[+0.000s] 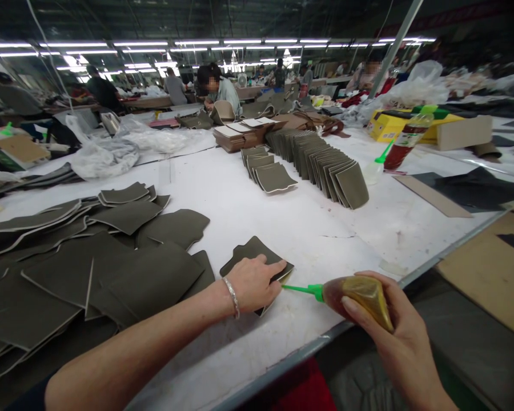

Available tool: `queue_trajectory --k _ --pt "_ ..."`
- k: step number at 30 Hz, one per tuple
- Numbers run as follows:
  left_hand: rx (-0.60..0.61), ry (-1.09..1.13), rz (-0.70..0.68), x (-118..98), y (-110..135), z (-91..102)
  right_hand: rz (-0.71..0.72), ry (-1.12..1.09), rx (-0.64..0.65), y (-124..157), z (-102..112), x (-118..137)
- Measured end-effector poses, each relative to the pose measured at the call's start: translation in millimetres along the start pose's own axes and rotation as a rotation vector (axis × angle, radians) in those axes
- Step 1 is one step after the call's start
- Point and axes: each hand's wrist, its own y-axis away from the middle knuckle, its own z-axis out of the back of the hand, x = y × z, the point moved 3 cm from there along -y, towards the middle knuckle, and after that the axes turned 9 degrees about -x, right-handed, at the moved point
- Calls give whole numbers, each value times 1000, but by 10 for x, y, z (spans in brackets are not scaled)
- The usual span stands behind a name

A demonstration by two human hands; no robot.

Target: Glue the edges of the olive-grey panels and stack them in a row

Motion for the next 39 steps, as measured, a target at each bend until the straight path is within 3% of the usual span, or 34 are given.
queue_trajectory --k 5,9,13,18,22,30,36,39 --pt "-2 5 4 2 3 -11 -27 -41 103 70 -49 -58" --pt "5 8 1 3 16 -14 -66 -47 42 119 -49 -77" --pt "0 15 4 9 28 -7 -144 -71 115 217 -90 -29" --pt "3 11 13 21 24 -14 -148 -88 63 318 -102 12" --pt "7 10 17 28 15 -17 -197 -103 112 374 -132 0" --pt "10 16 7 24 23 -15 -27 14 -108 119 16 -161" --pt "21 14 3 29 28 -36 -94 -67 109 166 -67 -119" --pt "11 21 4 37 17 -40 -43 -54 6 59 -40 -121"
